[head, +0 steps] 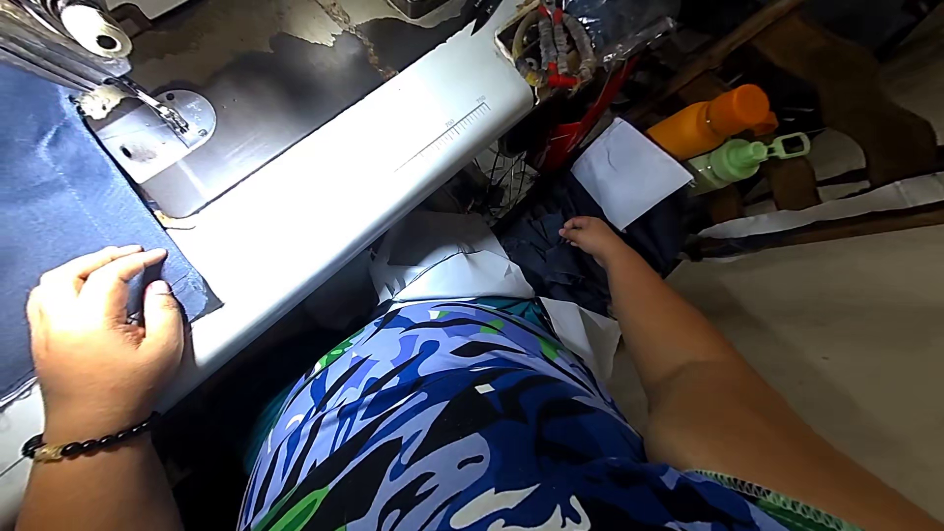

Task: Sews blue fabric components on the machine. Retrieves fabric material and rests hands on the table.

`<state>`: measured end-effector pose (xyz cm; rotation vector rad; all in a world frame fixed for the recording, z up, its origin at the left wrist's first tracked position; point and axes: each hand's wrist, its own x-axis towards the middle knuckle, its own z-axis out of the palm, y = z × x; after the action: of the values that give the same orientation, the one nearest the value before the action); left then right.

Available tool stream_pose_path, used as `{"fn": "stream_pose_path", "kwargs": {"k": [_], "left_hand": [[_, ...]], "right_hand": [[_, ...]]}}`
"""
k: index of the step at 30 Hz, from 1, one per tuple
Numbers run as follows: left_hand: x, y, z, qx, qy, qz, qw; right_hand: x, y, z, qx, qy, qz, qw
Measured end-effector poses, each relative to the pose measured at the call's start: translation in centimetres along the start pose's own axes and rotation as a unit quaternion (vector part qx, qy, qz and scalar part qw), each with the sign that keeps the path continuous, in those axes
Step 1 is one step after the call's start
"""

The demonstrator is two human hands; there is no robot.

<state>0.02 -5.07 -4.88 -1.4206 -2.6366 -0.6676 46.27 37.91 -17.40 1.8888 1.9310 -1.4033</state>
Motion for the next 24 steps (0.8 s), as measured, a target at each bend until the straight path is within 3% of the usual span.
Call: {"fn": "stream_pose_path", "kwargs": {"k": [7, 14, 24], "left_hand": [[0.0, 0.2, -0.1, 0.000, 0.000, -0.003, 1.000], [0.0, -0.2, 0.1, -0.004, 0.000, 0.002, 1.000], [-0.1, 0.1, 0.0, -0.003, 0.000, -0.006, 1.000]], "right_hand": [[-1.5, -0.4, -1.0, 0.083, -0.027, 0.006, 0.996], [-2.0, 0.0, -1.3, 0.041, -0.029, -0.044, 0.998], [-1.8, 0.5, -1.4, 0.056, -0.027, -0.035, 0.997]]}}
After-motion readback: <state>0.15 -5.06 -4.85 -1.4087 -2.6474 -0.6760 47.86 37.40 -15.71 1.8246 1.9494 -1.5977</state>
